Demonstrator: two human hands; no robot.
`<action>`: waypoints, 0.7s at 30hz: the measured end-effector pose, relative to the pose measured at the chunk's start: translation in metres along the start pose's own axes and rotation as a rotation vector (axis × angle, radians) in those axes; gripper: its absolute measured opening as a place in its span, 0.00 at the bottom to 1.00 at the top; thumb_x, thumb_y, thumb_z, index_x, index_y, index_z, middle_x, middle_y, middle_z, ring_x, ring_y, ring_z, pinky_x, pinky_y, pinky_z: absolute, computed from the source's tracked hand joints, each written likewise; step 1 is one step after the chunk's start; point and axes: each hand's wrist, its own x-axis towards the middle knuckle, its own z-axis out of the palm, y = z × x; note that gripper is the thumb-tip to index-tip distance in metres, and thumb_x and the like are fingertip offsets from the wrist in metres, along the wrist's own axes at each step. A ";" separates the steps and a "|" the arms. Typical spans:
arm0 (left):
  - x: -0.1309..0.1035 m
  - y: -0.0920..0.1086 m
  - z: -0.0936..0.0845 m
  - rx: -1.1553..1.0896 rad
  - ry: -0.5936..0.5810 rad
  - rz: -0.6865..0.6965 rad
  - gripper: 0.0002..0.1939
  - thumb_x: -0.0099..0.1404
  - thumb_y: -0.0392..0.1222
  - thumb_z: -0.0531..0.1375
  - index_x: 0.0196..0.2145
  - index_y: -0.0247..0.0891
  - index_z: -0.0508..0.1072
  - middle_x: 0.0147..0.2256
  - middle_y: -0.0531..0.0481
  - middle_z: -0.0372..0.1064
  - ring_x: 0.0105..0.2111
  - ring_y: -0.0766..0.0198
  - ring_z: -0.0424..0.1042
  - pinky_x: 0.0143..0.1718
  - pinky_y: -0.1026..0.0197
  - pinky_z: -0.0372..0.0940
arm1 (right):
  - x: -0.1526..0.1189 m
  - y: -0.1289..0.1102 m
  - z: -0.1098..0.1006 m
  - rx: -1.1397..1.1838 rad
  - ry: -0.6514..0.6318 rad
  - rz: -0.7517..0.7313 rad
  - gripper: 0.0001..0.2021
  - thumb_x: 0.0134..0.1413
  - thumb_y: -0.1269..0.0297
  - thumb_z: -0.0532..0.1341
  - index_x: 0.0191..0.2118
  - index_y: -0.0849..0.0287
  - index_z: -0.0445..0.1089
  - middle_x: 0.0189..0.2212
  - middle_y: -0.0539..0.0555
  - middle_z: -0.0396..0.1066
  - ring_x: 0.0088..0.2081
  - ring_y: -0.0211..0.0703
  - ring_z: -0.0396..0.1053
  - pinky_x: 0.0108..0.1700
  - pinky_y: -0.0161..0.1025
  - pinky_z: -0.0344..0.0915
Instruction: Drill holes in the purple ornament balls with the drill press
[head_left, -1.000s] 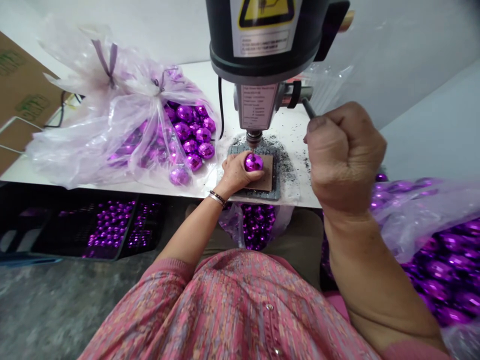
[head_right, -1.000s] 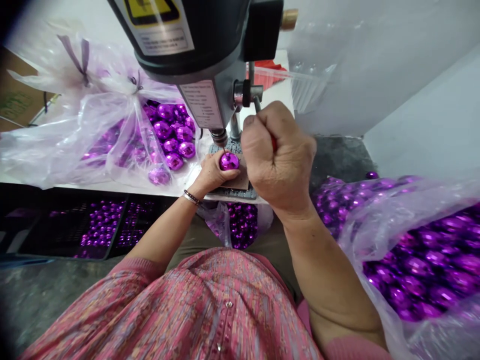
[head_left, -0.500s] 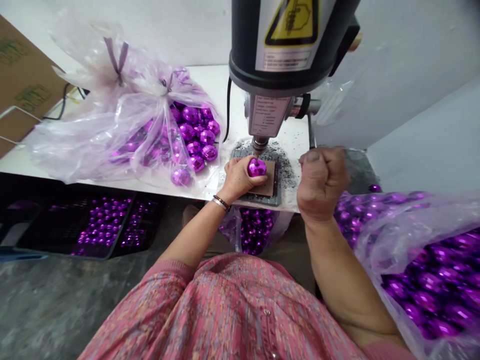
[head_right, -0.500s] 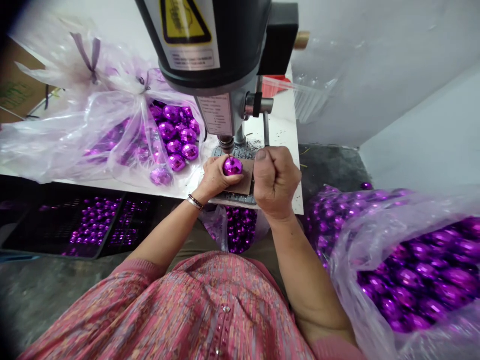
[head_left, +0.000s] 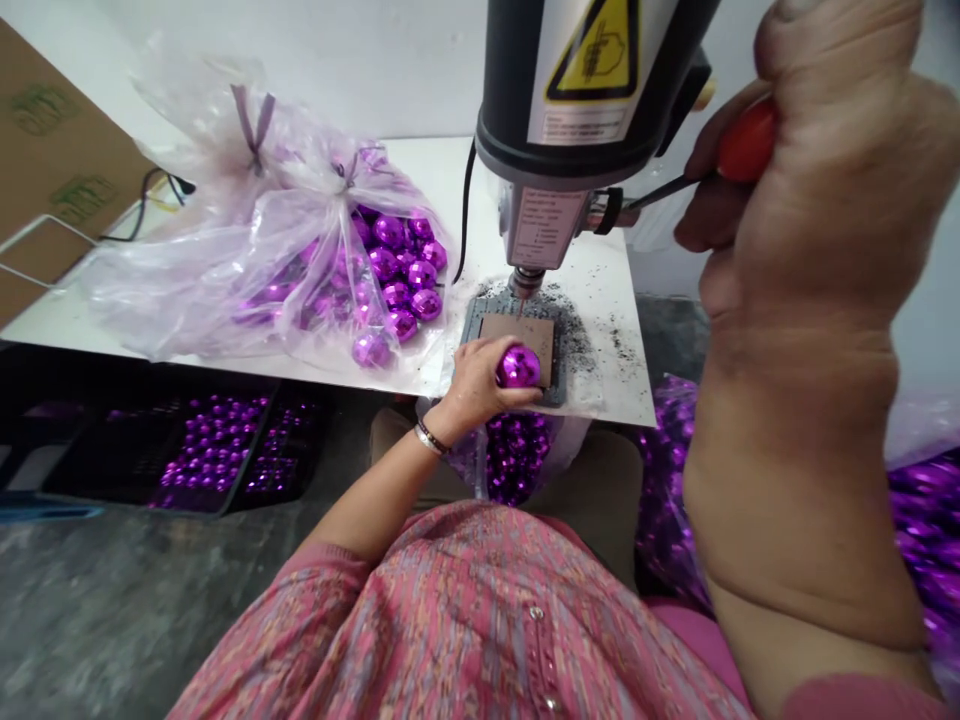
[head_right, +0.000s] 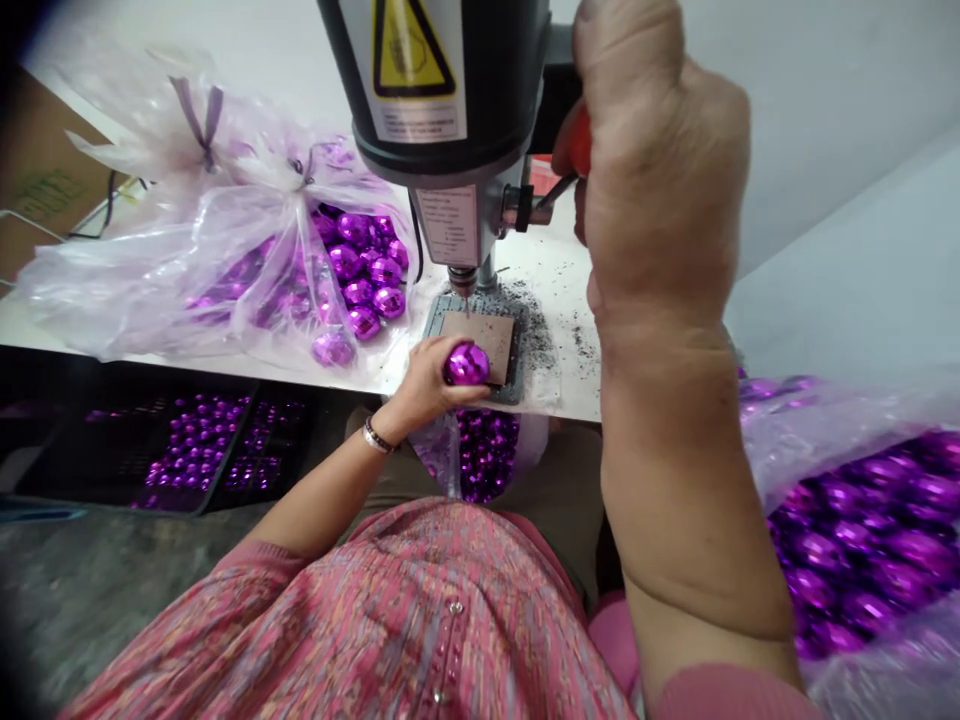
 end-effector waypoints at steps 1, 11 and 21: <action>-0.009 0.000 0.001 0.006 -0.055 0.059 0.39 0.50 0.53 0.81 0.58 0.43 0.77 0.55 0.43 0.79 0.61 0.41 0.70 0.66 0.43 0.59 | -0.002 0.001 -0.001 0.003 0.003 -0.004 0.14 0.68 0.61 0.59 0.28 0.57 0.64 0.16 0.42 0.59 0.20 0.27 0.60 0.28 0.32 0.61; 0.025 -0.061 -0.051 0.157 0.382 -0.183 0.20 0.74 0.37 0.60 0.62 0.39 0.74 0.57 0.36 0.77 0.54 0.50 0.76 0.61 0.47 0.69 | -0.014 0.006 -0.006 -0.005 -0.010 -0.002 0.19 0.60 0.48 0.62 0.23 0.55 0.66 0.18 0.43 0.63 0.19 0.29 0.60 0.28 0.40 0.58; 0.063 -0.059 -0.081 0.644 0.003 -0.374 0.30 0.65 0.33 0.62 0.65 0.39 0.72 0.61 0.31 0.72 0.55 0.37 0.77 0.54 0.39 0.71 | -0.021 0.014 -0.013 0.006 0.008 -0.029 0.19 0.58 0.45 0.65 0.27 0.56 0.68 0.23 0.44 0.65 0.24 0.26 0.62 0.28 0.38 0.53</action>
